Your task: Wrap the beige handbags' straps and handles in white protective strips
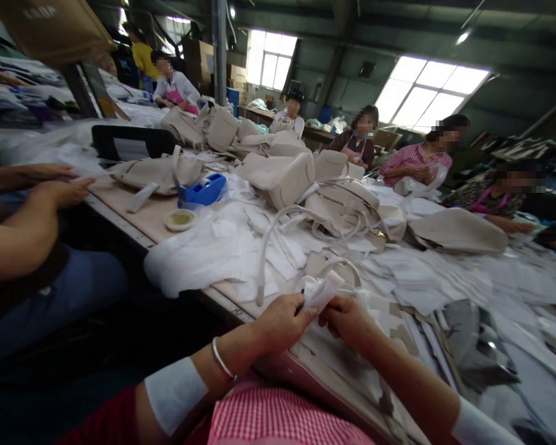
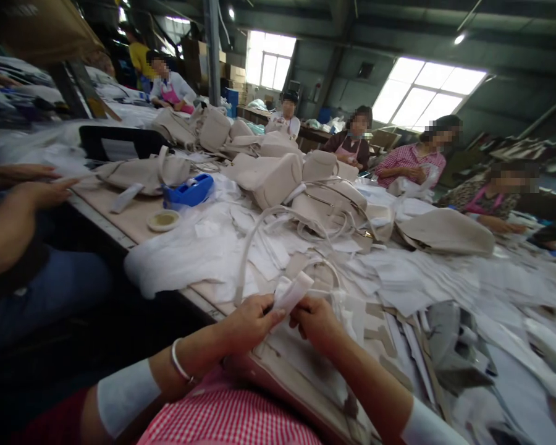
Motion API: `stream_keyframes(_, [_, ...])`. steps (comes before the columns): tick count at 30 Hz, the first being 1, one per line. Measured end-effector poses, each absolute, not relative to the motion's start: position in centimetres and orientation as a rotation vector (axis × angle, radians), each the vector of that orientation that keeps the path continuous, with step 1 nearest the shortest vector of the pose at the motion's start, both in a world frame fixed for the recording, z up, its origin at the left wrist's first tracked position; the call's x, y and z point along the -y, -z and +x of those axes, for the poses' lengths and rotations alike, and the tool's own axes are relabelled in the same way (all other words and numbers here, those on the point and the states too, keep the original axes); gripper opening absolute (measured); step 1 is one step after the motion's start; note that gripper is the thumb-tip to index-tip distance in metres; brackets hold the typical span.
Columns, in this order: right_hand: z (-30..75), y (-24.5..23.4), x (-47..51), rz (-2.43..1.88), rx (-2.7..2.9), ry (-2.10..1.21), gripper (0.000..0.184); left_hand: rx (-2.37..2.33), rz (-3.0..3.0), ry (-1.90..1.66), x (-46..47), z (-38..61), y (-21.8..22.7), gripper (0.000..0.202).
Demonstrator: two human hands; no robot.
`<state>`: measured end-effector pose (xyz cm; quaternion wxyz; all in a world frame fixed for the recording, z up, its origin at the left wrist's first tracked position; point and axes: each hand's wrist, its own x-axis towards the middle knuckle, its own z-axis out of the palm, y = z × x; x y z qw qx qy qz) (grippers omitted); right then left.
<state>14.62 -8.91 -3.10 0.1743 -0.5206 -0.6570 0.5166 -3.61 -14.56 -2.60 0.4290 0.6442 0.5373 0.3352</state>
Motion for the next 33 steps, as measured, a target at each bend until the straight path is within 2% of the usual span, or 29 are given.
stream_keyframes(6, [15.7, 3.4, 8.6, -1.479, 1.919, -1.485, 0.016, -1.357, 1.649, -0.857, 14.8, -3.6, 3.5, 0.032])
stream_keyframes(13, [15.9, 2.4, 8.6, -1.33, 1.666, -1.865, 0.024, -1.369, 1.674, -0.884, 15.0, -3.6, 3.9, 0.032])
stream_keyframes(21, [13.0, 3.9, 9.3, -1.364, 1.407, -1.849, 0.026, -1.42, 1.708, -0.863, 15.0, -3.6, 3.6, 0.031])
stream_keyframes(25, [13.5, 3.3, 9.8, -1.24, 1.172, -2.078, 0.018, -1.434, 1.75, -0.858, 15.3, -3.8, 3.3, 0.03])
stream_keyframes(29, [14.4, 2.4, 10.4, -1.134, 0.986, -2.299, 0.031, -1.457, 1.81, -0.834, 15.3, -3.8, 3.3, 0.032])
stream_keyframes(33, [13.1, 2.1, 11.5, -1.226, 0.91, -2.163, 0.032, -1.455, 1.824, -0.772, 15.2, -3.7, 3.6, 0.035])
